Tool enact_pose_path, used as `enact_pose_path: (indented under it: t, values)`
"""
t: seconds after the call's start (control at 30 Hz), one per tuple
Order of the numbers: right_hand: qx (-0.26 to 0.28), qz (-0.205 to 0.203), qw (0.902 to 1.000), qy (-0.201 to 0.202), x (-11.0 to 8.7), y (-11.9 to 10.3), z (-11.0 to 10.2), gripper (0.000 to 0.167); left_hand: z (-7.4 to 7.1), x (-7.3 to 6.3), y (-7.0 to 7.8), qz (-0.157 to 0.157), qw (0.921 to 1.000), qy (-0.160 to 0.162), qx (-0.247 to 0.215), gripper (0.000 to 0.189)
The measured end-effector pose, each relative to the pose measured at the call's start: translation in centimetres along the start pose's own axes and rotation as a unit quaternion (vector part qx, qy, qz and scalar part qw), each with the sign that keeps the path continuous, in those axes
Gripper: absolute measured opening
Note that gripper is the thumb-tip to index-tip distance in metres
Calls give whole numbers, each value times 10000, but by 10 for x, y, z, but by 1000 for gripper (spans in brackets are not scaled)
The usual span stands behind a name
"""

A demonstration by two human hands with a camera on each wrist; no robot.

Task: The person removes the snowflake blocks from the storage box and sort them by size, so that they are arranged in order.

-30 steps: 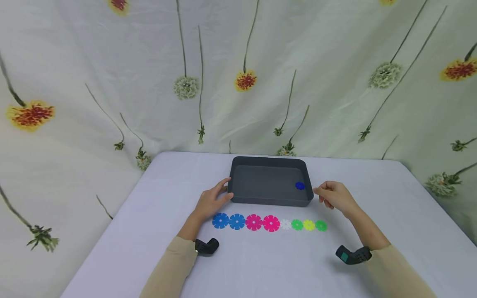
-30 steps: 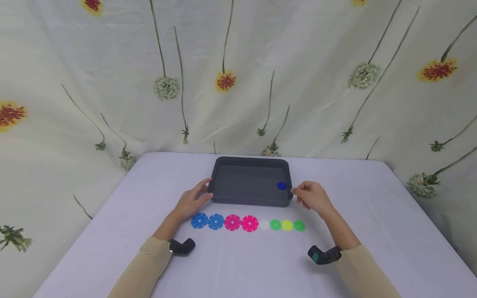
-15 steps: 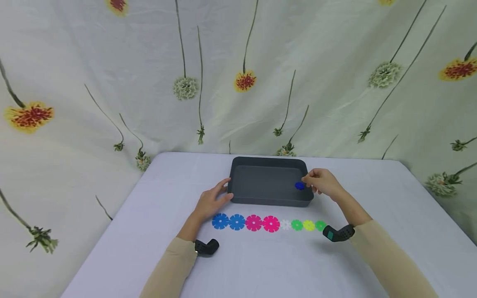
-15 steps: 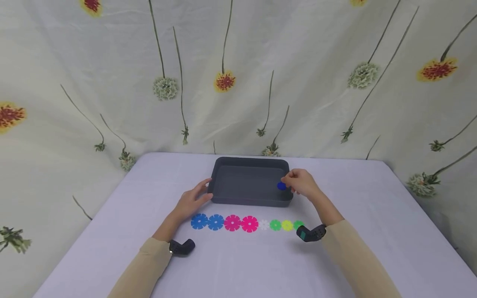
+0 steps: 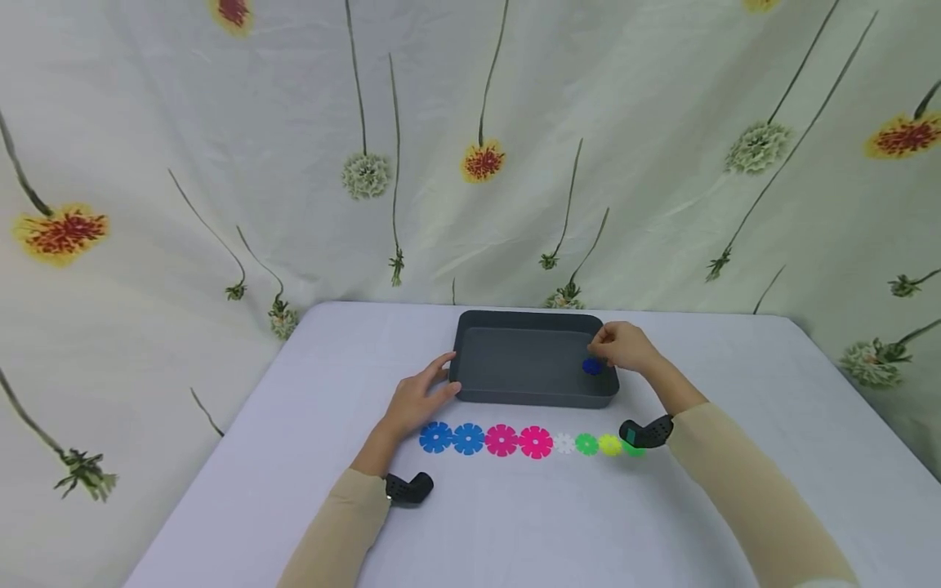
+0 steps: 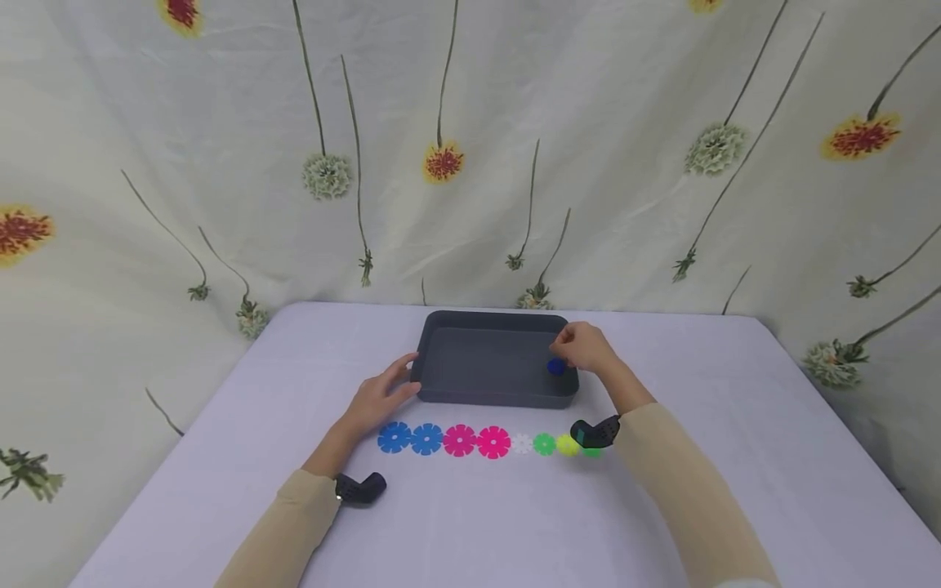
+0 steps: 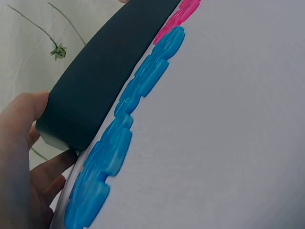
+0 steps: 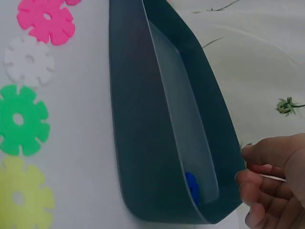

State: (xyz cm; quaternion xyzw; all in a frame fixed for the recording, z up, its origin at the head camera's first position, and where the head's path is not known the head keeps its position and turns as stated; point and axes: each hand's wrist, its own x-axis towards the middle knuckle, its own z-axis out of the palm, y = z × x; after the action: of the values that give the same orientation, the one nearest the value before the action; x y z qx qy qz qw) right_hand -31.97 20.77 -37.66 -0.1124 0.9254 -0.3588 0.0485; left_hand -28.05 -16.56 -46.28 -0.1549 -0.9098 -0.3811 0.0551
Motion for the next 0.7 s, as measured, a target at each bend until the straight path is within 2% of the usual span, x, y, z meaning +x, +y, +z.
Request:
enact_pose_path:
  t: [0.13, 0.33, 0.5, 0.7]
  values:
    - [-503, -284, 9982, -149, 6, 6, 3, 11, 1, -1, -1, -42, 10000, -59, 68, 62]
    - [-1260, -359, 9904, -432, 15, 3, 8, 14, -2, 0, 2, 31, 10000, 39, 27, 61]
    - [-2070, -258, 9746, -812, 22, 1, 14, 28, -1, 0, 1, -19, 10000, 18, -5, 62]
    - [-2759, -173, 9568, -897, 23, -4, 23, 34, 0, -1, -2, -8, 10000, 22, -6, 62]
